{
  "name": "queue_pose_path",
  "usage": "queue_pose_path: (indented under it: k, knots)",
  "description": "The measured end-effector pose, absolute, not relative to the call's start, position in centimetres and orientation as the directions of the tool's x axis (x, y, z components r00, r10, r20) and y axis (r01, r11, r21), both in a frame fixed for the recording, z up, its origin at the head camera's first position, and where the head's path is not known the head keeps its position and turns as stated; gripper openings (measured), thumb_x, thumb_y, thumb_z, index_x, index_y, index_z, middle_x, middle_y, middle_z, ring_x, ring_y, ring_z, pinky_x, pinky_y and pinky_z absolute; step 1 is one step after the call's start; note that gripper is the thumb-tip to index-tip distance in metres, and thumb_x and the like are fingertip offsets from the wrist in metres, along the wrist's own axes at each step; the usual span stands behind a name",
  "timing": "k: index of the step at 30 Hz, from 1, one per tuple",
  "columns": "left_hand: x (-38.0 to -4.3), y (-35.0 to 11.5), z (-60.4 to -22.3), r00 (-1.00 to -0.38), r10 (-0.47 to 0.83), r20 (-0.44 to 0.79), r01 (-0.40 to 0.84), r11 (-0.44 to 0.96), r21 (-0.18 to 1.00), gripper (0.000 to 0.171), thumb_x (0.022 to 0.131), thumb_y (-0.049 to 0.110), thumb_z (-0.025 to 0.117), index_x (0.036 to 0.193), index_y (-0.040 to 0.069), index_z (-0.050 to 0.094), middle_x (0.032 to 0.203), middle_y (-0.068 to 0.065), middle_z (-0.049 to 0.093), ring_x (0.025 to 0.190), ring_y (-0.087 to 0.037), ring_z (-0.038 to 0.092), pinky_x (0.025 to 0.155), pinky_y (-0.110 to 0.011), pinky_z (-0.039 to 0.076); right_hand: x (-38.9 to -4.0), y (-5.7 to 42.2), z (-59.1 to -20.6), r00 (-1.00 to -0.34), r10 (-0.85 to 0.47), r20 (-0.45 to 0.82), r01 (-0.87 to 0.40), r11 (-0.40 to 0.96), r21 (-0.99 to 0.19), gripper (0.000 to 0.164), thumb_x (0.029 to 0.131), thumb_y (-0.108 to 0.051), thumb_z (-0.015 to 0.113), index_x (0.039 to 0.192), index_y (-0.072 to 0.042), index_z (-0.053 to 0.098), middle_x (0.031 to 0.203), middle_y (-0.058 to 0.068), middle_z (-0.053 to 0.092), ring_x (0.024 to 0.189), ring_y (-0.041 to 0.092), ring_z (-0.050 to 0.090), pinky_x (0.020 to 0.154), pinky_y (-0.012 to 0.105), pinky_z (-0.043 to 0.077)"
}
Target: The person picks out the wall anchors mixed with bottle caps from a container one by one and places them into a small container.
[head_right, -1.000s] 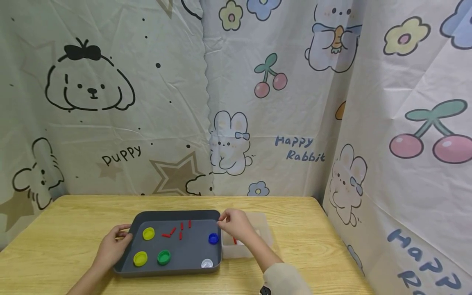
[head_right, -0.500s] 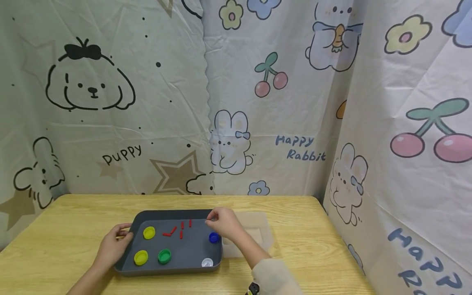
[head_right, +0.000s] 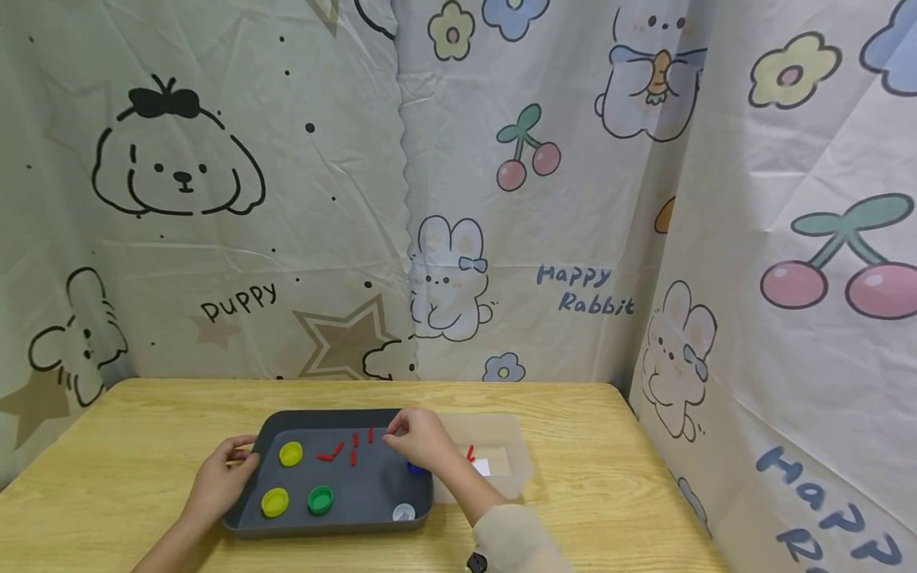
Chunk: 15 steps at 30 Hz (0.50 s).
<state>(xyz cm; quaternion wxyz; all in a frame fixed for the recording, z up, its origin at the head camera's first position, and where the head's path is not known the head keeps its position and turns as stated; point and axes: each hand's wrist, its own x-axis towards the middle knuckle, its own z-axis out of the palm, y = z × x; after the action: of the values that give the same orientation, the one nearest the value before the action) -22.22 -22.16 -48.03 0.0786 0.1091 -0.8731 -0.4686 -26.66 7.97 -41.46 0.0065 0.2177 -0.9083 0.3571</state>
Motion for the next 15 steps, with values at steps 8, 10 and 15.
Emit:
queue_pose_path:
  k: [8, 10, 15]
  knots:
    - [-22.1, -22.1, -48.1, -0.963, -0.268, 0.042, -0.113, 0.536, 0.837, 0.04, 0.091, 0.014, 0.049, 0.128, -0.001, 0.047, 0.109, -0.024, 0.056, 0.09, -0.028, 0.061, 0.066, -0.026, 0.044, -26.7, 6.9, -42.3, -0.893, -0.421, 0.157, -0.414, 0.633, -0.654, 0.006, 0.082, -0.017, 0.069, 0.081, -0.011, 0.068, 0.067, -0.005, 0.053, 0.058, 0.005, 0.044, 0.053, 0.021, 0.038]
    - [-22.1, -22.1, -48.1, -0.963, -0.267, 0.042, -0.113, 0.537, 0.836, 0.04, 0.091, 0.014, 0.049, 0.128, -0.001, 0.047, 0.109, -0.024, 0.056, 0.09, -0.029, 0.061, 0.066, -0.026, 0.044, -26.7, 6.7, -42.5, -0.891, -0.429, 0.149, -0.415, 0.635, -0.652, 0.006, 0.083, -0.017, 0.069, 0.081, -0.012, 0.068, 0.065, -0.006, 0.052, 0.055, 0.005, 0.044, 0.051, 0.021, 0.037]
    - [-22.2, -22.2, -48.2, -0.963, -0.267, 0.045, -0.111, 0.542, 0.833, 0.04, 0.091, 0.015, 0.049, 0.128, 0.0, 0.047, 0.109, -0.023, 0.056, 0.09, -0.028, 0.061, 0.066, -0.025, 0.044, -26.8, 6.1, -42.9, -0.89, -0.435, 0.138, -0.412, 0.639, -0.65, 0.006, 0.083, -0.018, 0.068, 0.082, -0.012, 0.068, 0.062, -0.007, 0.049, 0.052, 0.005, 0.042, 0.049, 0.02, 0.036]
